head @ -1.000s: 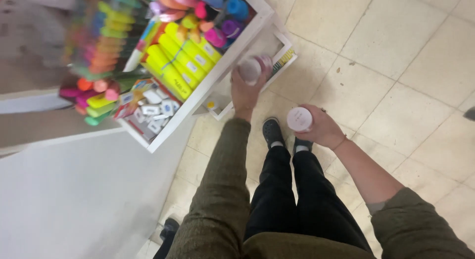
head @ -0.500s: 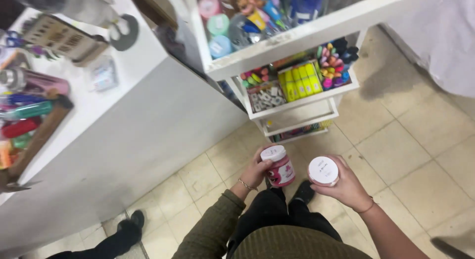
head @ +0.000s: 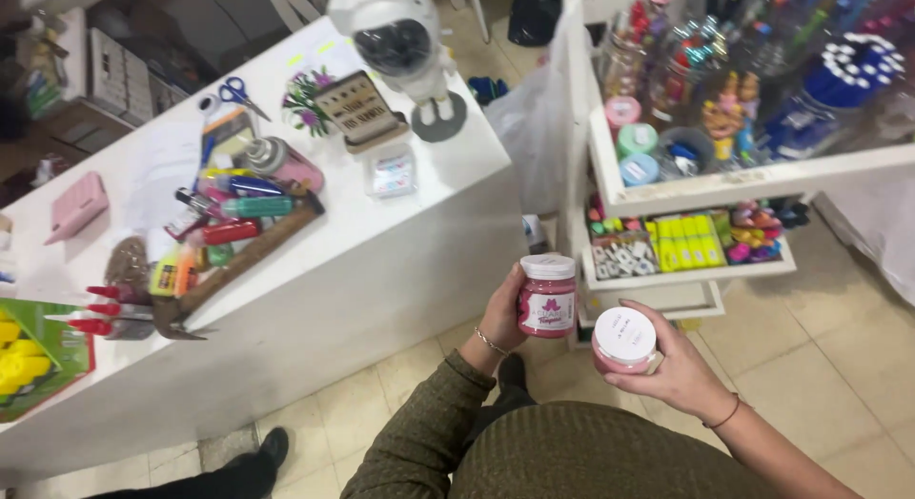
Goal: The person organizes stationery items in a store, starting by arranging K-pop themed notebooks on a display stand. They then move to a white shelving unit to retrieve various craft supplies, including paint tubes and jars, placing them on a nearby table. Finally, they pick up a box of glue sticks and place it on the shelf.
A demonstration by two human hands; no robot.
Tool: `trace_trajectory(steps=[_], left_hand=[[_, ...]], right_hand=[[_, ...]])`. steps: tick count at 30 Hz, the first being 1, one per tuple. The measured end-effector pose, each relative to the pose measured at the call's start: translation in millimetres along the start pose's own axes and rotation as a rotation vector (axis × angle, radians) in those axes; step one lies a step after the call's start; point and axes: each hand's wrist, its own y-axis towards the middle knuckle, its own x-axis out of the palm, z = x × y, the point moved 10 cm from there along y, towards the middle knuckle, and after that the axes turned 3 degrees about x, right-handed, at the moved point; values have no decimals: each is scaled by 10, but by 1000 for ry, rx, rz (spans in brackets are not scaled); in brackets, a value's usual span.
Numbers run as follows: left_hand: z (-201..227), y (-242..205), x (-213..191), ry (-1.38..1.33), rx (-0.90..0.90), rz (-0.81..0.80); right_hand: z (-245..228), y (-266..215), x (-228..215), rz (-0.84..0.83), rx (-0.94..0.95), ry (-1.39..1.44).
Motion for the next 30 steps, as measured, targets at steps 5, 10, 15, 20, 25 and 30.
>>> trace_trajectory(steps=[5,10,15,20,25,30], left_hand=[[1446,14,-44,32,127,5],[2393,86,-508,524,265,175],[2743,126,-485,541,311,77],[3010,74,-797,593,398,86],[3057,-51,-1274,-8,287,133],[3058,-313,-1327,-262,265,52]], right_hand=[[-604,887,615,-50,-10,13],[-1205,1878,915,33,-124,-175],[-1831,2548,797,291,-249,-197],[-2073,2682,1004,215,-221,-187],[-2160,2664,1304,70,-181,-174],[-2369,2667,1600,-46,-225,-316]])
